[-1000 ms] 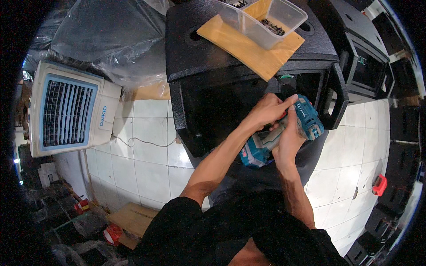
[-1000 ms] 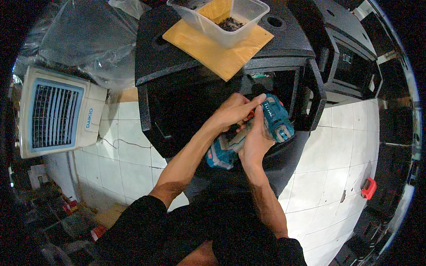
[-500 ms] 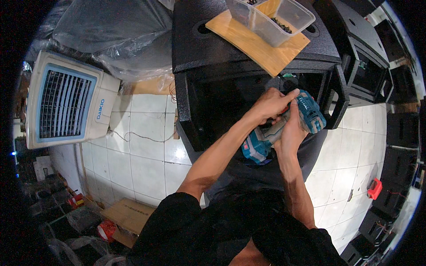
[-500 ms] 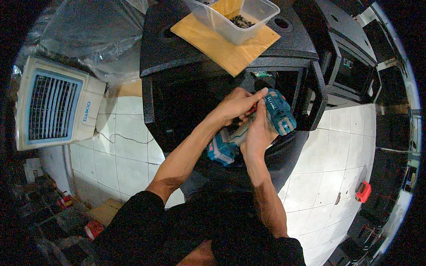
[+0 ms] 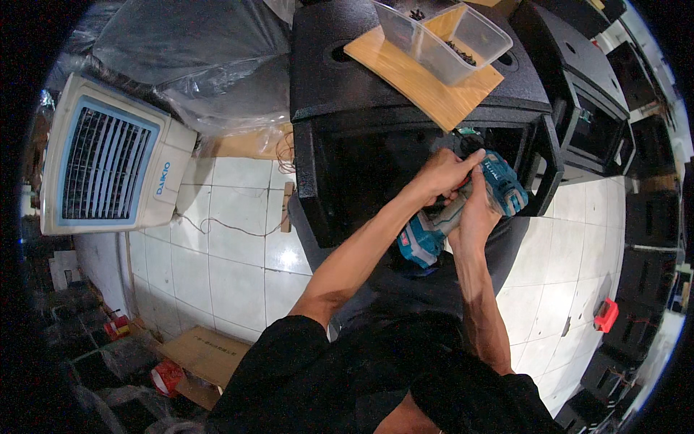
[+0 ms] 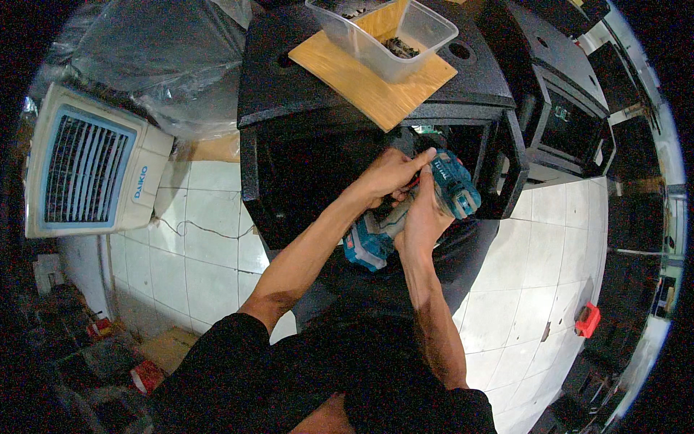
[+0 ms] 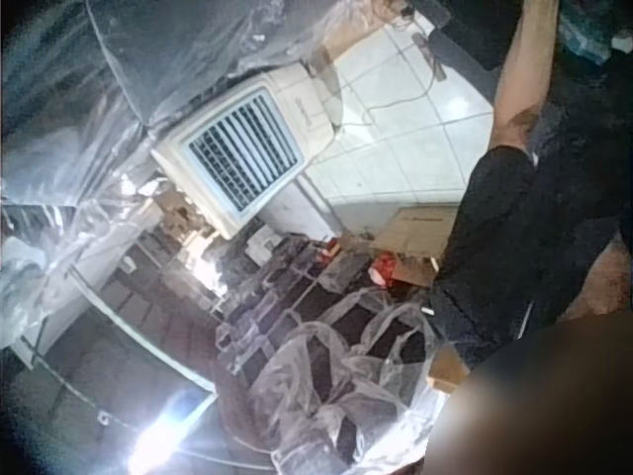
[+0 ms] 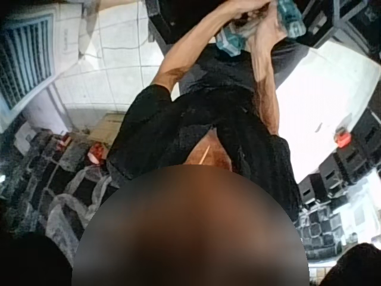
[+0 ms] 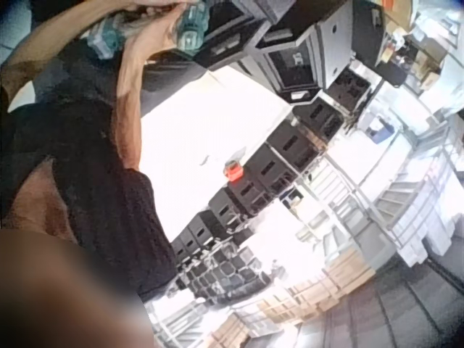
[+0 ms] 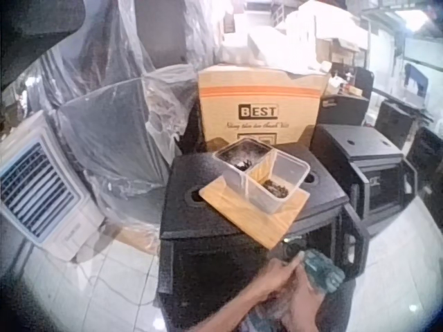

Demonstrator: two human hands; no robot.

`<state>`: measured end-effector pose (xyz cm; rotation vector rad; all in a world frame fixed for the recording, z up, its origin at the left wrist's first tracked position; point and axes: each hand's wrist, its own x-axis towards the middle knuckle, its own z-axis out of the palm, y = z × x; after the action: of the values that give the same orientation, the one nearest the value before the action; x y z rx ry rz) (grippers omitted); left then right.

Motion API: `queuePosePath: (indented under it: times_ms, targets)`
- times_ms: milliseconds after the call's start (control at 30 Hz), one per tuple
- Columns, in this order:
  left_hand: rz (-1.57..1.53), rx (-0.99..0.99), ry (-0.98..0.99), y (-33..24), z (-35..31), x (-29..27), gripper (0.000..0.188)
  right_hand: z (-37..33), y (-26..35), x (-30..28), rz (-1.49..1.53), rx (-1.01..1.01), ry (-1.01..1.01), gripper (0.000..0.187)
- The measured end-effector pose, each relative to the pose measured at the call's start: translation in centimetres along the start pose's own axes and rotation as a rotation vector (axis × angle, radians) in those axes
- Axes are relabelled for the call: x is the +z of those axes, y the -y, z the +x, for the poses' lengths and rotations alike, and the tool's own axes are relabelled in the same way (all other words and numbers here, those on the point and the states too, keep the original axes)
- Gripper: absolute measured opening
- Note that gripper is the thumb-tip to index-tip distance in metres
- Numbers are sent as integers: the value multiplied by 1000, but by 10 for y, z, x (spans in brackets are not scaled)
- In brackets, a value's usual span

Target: The person walks through a workshop and uses a cordless drill to fasten screws into the back panel of a large black speaker. The person retrieves screws from a small plastic container and secures them into the speaker enclosure.

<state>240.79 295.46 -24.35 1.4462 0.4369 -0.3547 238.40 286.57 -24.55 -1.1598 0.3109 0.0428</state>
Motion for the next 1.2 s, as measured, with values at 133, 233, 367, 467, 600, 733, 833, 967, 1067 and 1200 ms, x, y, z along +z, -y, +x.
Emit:
queuePosePath:
  times_ms: [133,233,367,467,600,733,833,967,1067,1200]
  targets:
    - [-26,18,15,6,4,-1,58,3,-5,-6,-26,-11,12,12]
    - [-23,9,8,5,4,0,57,4,-5,-8,-52,15,12,12]
    - [-52,7,10,9,7,1,56,-1,0,-5,-38,-7,29,14]
    - [-33,-19,12,4,2,0,55,-4,6,-4,-6,-18,31,18]
    - [-75,121,-124,32,23,-15,47,-9,14,-16,-78,38,64,27]
    - [658,283,-441,30,32,-34,31,-34,42,-41,-113,146,69,38]
    - [818,521,-563,38,58,-28,30,-52,56,-82,-181,115,140,26]
    - [951,436,-494,44,96,-17,29,-55,66,-145,-333,178,200,23]
    - [1044,402,-586,45,110,-4,30,-55,69,-176,-338,153,173,22]
    - [1259,539,-690,46,108,9,40,-51,77,-203,-301,105,139,21]
